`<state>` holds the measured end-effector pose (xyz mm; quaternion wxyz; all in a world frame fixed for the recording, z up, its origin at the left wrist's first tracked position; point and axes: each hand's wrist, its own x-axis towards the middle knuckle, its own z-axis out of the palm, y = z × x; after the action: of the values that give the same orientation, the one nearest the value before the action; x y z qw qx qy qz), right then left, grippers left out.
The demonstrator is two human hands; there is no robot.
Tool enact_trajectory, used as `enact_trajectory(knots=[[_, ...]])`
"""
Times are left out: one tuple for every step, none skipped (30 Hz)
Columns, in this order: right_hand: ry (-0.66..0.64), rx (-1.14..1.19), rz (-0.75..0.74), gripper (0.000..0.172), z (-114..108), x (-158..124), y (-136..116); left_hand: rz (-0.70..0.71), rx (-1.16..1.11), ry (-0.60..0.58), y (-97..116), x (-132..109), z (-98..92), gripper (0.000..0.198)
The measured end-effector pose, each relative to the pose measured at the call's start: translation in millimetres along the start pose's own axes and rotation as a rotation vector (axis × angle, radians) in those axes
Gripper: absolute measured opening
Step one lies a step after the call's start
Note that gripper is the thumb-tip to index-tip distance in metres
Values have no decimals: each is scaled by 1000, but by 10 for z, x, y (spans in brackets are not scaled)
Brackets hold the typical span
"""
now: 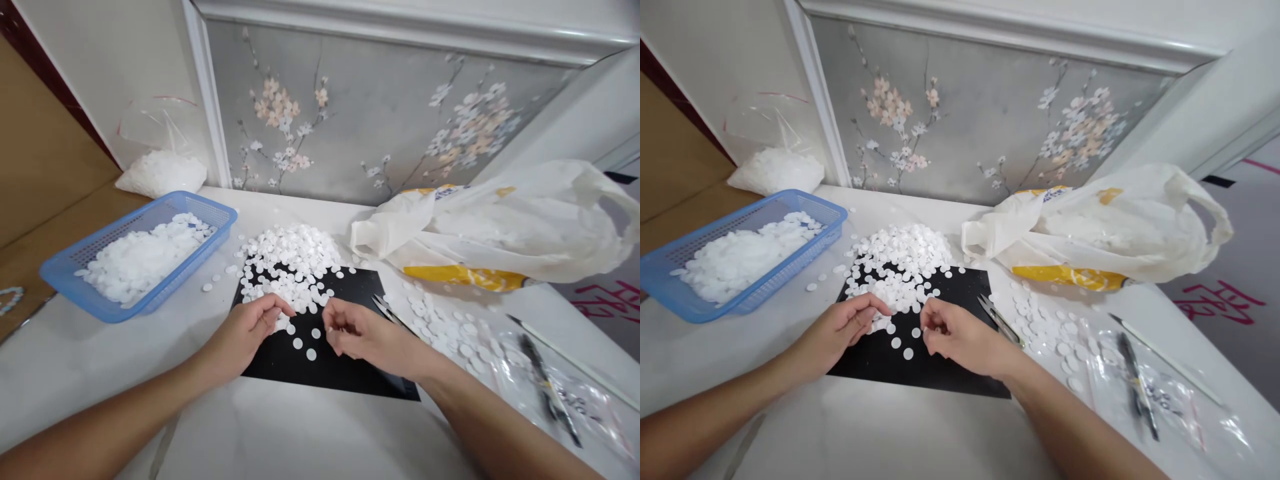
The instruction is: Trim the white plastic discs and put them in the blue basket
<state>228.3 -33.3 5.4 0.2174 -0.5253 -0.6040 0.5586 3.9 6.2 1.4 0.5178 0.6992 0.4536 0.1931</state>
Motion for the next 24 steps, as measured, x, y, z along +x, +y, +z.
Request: enact_trajectory(knots=[[-29,57,3,7,10,8,1,30,100,22,-4,-4,-1,33],[-49,92,3,11,24,17,4,68,197,36,-8,-8,-1,31],[-60,115,4,14,40,26,8,113,279,42,-15,-9,0,29],[-64,135,6,15,54,33,13,159,342,38,-24,-7,2,27],[-64,163,9,14,66,39,15,191,392,30,-36,-2,6,25],[-67,203,16,12,73,43,15,211,434,20,-51,5,10,24],[-71,250,25,10,76,45,12,222,470,12,-70,15,14,23],[-73,297,37,6,74,46,6,228,500,7,-92,25,18,23],[-71,338,46,6,70,45,-1,240,521,5,-114,36,22,23],[-65,365,49,11,65,44,-7,261,534,10,-134,45,25,23],[-53,368,51,18,61,42,-11,288,548,17,-150,51,28,24],[-29,336,51,23,62,41,-12,313,573,18,-160,56,31,25],[12,262,41,27,71,39,-10,330,612,15,-162,57,34,26],[63,157,19,27,87,38,-5,340,659,10,-157,56,38,27],[109,38,-9,23,112,36,2,341,702,3,-143,54,42,28],[140,-75,-38,17,144,35,7,334,728,-1,-123,50,45,27],[154,-165,-64,10,181,33,9,324,723,1,-99,46,48,26],[150,-228,-79,5,220,31,6,304,690,9,-74,42,49,24],[140,-271,-79,4,257,29,-1,268,636,19,-49,38,49,22],[131,-306,-66,4,289,26,-11,219,569,27,-25,34,47,22],[127,-336,-51,6,313,21,-24,162,494,28,-4,29,44,23],[128,-360,-33,8,328,16,-36,104,418,24,14,24,40,24],[122,-374,-14,10,333,10,-45,51,345,14,31,18,36,26],[109,-378,1,11,328,4,-50,8,276,-1,45,11,31,27]])
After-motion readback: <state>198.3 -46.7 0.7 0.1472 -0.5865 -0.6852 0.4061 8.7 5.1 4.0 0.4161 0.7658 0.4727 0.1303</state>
